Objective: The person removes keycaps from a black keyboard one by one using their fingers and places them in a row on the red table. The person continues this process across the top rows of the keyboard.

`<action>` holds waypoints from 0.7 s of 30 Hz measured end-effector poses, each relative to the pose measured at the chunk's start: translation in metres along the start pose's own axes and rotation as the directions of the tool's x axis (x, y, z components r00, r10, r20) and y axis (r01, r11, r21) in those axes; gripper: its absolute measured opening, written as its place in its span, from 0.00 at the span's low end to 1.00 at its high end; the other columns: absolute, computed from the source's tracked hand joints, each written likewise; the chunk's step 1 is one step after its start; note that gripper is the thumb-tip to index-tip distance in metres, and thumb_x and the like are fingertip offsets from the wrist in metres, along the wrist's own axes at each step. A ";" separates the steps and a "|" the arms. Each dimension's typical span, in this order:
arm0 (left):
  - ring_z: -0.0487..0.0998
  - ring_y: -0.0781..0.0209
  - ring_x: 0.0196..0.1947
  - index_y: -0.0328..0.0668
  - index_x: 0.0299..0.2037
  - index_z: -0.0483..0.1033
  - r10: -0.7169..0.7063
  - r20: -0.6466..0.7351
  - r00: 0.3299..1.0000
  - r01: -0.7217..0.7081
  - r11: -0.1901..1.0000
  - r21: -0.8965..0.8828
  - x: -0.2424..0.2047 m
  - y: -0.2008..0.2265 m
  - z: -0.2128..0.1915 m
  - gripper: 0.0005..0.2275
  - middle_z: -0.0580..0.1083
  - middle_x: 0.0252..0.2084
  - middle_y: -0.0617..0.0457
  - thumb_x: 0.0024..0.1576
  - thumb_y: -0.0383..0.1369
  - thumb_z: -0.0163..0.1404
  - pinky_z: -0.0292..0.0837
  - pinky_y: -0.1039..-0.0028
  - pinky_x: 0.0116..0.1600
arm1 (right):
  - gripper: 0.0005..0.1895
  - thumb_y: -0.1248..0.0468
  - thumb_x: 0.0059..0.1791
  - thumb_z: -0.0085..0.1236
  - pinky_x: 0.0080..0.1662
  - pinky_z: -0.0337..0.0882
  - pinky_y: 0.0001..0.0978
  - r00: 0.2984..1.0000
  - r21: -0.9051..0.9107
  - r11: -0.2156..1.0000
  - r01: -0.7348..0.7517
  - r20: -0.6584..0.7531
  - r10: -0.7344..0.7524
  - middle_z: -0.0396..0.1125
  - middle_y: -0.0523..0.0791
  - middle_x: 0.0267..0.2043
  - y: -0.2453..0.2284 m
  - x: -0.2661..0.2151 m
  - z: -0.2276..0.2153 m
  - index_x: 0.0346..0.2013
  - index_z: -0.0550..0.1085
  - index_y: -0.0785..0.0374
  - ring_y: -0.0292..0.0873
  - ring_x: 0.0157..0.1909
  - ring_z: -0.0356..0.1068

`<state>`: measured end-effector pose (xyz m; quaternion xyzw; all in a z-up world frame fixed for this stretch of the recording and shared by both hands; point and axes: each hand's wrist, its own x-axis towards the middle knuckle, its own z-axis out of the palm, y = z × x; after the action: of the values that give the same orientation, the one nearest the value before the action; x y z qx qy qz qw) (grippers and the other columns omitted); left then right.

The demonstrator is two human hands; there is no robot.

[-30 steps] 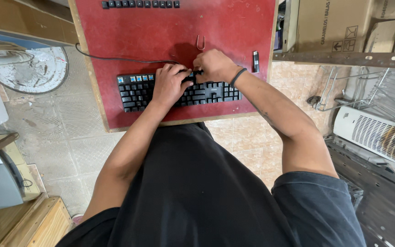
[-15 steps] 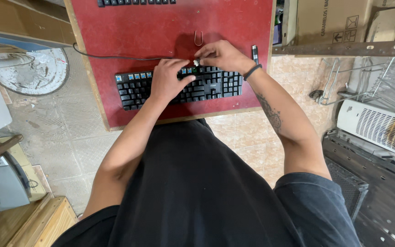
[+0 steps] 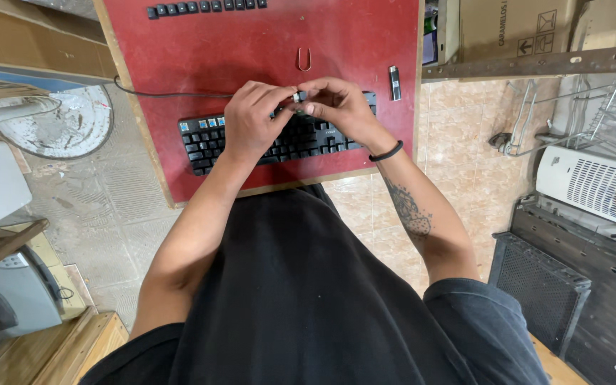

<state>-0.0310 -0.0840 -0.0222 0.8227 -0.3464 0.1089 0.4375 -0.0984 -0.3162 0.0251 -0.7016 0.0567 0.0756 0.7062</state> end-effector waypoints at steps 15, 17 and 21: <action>0.86 0.57 0.48 0.49 0.58 0.91 0.261 -0.051 0.964 -0.257 0.964 0.073 0.019 0.005 -0.014 0.07 0.86 0.46 0.58 0.77 0.39 0.64 0.85 0.70 0.52 | 0.16 0.75 0.52 0.85 0.47 0.91 0.40 0.980 0.104 0.982 -0.160 -0.106 0.171 0.82 0.56 0.41 -0.012 0.009 -0.001 0.51 0.86 0.78 0.47 0.43 0.88; 0.86 0.57 0.46 0.47 0.56 0.92 0.269 -0.057 0.962 -0.264 0.961 0.077 0.019 0.010 -0.018 0.06 0.85 0.44 0.58 0.76 0.37 0.64 0.84 0.69 0.50 | 0.15 0.76 0.50 0.85 0.47 0.90 0.40 0.977 0.061 0.978 -0.197 -0.064 0.201 0.82 0.56 0.41 -0.014 0.011 -0.007 0.49 0.87 0.76 0.47 0.43 0.88; 0.85 0.56 0.44 0.45 0.55 0.91 0.308 -0.105 0.945 -0.300 0.950 0.090 0.027 0.016 -0.024 0.07 0.84 0.43 0.56 0.76 0.37 0.65 0.85 0.68 0.48 | 0.15 0.75 0.50 0.86 0.46 0.90 0.39 0.972 0.043 0.973 -0.225 -0.063 0.227 0.82 0.53 0.41 -0.018 0.012 -0.002 0.48 0.87 0.73 0.43 0.44 0.87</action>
<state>-0.0187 -0.0842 0.0154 0.7669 -0.4386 0.2359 0.4049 -0.0831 -0.3177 0.0406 -0.6802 0.1613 0.1307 0.7030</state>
